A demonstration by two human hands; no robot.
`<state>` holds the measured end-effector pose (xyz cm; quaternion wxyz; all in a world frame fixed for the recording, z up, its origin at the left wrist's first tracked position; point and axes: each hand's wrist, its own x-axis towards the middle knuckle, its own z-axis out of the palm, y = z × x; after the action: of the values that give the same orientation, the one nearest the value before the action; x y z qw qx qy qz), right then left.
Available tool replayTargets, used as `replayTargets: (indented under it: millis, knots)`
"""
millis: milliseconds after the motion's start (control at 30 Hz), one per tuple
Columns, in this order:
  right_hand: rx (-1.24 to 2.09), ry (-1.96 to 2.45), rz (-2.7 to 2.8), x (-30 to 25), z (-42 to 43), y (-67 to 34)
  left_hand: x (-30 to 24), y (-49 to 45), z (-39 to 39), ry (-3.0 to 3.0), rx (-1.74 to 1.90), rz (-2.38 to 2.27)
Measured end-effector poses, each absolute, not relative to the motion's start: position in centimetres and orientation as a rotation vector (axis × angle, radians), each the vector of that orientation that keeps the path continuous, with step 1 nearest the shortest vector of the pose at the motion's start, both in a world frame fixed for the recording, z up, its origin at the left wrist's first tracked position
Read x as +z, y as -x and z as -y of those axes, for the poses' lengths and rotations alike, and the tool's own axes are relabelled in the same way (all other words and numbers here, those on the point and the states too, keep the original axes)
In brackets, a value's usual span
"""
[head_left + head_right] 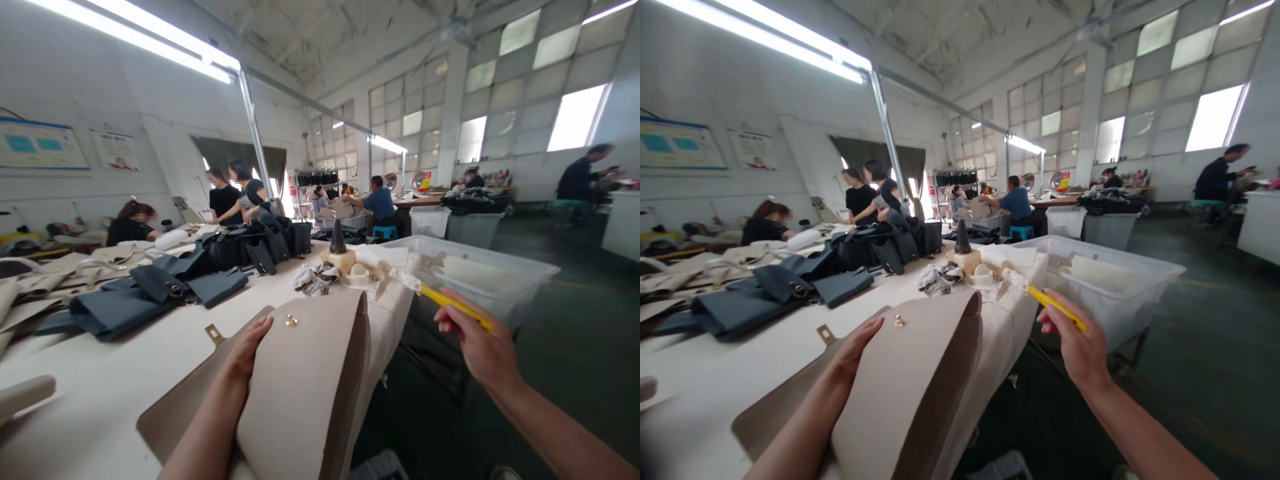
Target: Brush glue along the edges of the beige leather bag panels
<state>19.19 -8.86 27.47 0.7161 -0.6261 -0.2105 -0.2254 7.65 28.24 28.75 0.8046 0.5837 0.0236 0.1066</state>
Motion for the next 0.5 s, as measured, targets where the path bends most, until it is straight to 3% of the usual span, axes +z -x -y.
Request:
replayTargets:
  millis: [233,500]
  knots:
    - [-0.626,1.807,0.813,27.8,3.2,-31.4,28.5,-7.7,-28.6,-1.210,0.305,-0.180]
    - [-0.684,2.168,1.069,24.0,0.5,-31.9,29.1,-6.6,-31.0,-1.153,0.489,-0.259]
